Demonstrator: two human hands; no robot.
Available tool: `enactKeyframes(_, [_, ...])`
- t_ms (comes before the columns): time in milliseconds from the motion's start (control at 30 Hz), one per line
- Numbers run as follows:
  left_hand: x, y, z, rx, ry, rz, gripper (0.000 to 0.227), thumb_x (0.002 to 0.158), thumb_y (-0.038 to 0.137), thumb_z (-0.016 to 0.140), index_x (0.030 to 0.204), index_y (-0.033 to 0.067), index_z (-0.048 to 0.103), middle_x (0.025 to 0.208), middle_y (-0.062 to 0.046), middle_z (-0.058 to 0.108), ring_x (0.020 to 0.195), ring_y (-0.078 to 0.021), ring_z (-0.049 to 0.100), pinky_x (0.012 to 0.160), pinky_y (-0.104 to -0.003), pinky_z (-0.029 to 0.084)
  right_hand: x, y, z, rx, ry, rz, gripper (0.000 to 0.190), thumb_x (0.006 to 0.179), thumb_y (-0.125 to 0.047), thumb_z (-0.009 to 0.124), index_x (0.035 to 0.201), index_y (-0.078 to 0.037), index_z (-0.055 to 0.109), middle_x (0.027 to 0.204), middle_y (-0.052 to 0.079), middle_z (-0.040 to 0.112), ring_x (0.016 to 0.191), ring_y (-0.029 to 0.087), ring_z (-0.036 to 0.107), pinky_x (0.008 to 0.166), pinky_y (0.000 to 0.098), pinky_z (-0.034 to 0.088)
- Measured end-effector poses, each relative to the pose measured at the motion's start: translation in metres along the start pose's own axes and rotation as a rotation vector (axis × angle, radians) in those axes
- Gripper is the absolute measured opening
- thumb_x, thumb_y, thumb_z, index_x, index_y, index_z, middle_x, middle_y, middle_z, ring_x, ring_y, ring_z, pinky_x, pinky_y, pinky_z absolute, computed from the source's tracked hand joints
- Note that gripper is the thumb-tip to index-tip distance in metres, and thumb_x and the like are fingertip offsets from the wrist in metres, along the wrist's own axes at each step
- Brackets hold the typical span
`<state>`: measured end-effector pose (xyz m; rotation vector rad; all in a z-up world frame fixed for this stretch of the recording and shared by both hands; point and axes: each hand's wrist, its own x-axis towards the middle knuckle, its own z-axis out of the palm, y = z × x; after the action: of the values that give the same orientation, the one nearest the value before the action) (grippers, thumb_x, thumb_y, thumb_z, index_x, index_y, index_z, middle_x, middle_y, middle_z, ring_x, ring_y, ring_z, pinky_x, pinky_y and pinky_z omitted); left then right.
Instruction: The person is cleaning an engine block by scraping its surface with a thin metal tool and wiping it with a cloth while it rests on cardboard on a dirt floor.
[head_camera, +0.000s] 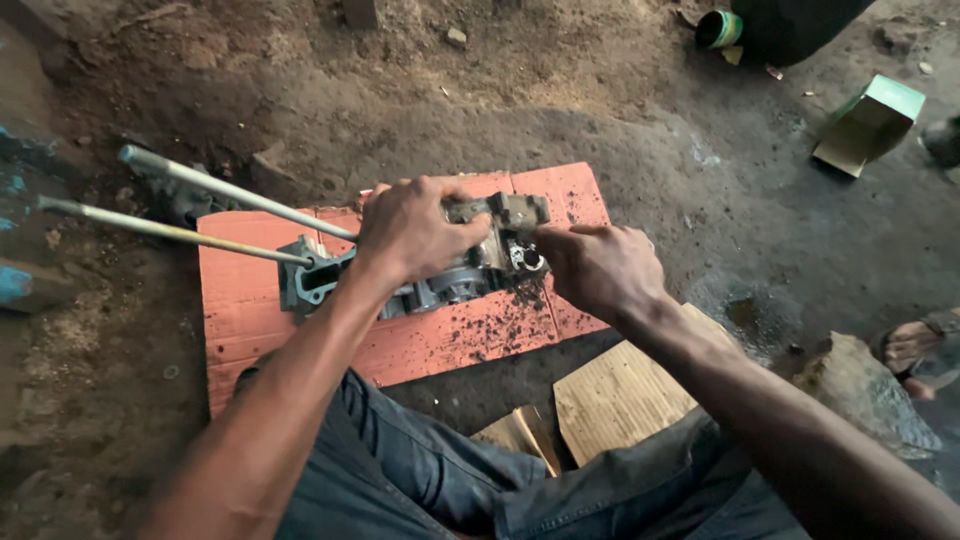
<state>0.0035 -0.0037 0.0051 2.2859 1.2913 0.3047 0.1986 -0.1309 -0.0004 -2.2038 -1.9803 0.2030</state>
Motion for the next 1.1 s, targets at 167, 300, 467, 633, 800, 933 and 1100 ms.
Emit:
enactKeyframes(167, [0.003,0.001,-0.001,-0.009,-0.072,-0.033,0.046,0.077,0.054,0.065,0.108,0.0234,0.078,0.090,-0.008,0.079,0.087,-0.0290,0.077,0.094,-0.047,0.054,0.001,0.007,-0.012,0.284,0.069,0.125,0.042,0.089,-0.031,0.070,0.131,-0.031,0.069,0.076,0.017,0.075,0.069,0.027,0.075,0.071,0.0402,0.059])
enactKeyframes(300, [0.002,-0.002,0.000,0.006,-0.022,0.003,0.049,0.074,0.053,0.070,0.110,0.0217,0.078,0.089,-0.013,0.078,0.091,-0.0314,0.075,0.100,-0.049,0.049,0.008,0.007,-0.019,0.243,-0.008,0.079,0.039,0.087,-0.036,0.073,0.124,-0.025,0.074,0.075,0.016,0.075,0.066,0.026,0.075,0.070,0.0408,0.058])
enactKeyframes(467, [0.001,0.000,-0.002,0.011,-0.019,0.028,0.049,0.075,0.055,0.068,0.109,0.0209,0.078,0.093,-0.008,0.079,0.091,-0.0300,0.075,0.097,-0.049,0.051,0.027,-0.010,-0.044,-0.024,-0.178,-0.087,0.036,0.092,-0.044,0.068,0.124,-0.029,0.074,0.084,0.012,0.075,0.068,0.028,0.073,0.065,0.0417,0.057])
enactKeyframes(633, [0.001,0.004,-0.004,-0.009,-0.075,-0.027,0.049,0.074,0.056,0.069,0.108,0.0218,0.078,0.090,-0.007,0.079,0.087,-0.0259,0.076,0.092,-0.046,0.053,0.050,-0.026,-0.066,-0.352,-0.426,-0.164,0.031,0.097,-0.033,0.060,0.124,-0.042,0.071,0.090,0.004,0.074,0.070,0.022,0.072,0.056,0.0404,0.058])
enactKeyframes(800, [-0.003,0.002,-0.008,-0.013,-0.023,0.017,0.049,0.075,0.057,0.071,0.107,0.0203,0.079,0.091,-0.009,0.078,0.089,-0.0276,0.075,0.087,-0.044,0.055,0.069,-0.026,-0.067,-0.508,-0.348,-0.360,0.021,0.094,-0.036,0.066,0.111,-0.037,0.079,0.094,0.001,0.074,0.079,0.021,0.069,0.062,0.0382,0.054])
enactKeyframes(933, [-0.001,0.000,-0.006,-0.022,-0.041,0.008,0.049,0.074,0.056,0.070,0.108,0.0211,0.078,0.089,-0.009,0.078,0.086,-0.0274,0.075,0.087,-0.043,0.055,0.058,-0.014,-0.049,-0.277,-0.362,-0.193,0.029,0.095,-0.032,0.065,0.120,-0.043,0.074,0.096,-0.001,0.073,0.071,0.019,0.071,0.055,0.0388,0.056])
enactKeyframes(1100, [0.002,-0.002,-0.006,-0.021,-0.020,0.034,0.047,0.076,0.054,0.068,0.106,0.0197,0.079,0.088,-0.008,0.080,0.086,-0.0275,0.077,0.088,-0.045,0.054,0.038,-0.013,-0.033,0.159,-0.245,0.031,0.029,0.092,-0.037,0.066,0.120,-0.038,0.075,0.099,-0.002,0.075,0.068,0.020,0.073,0.060,0.0371,0.059])
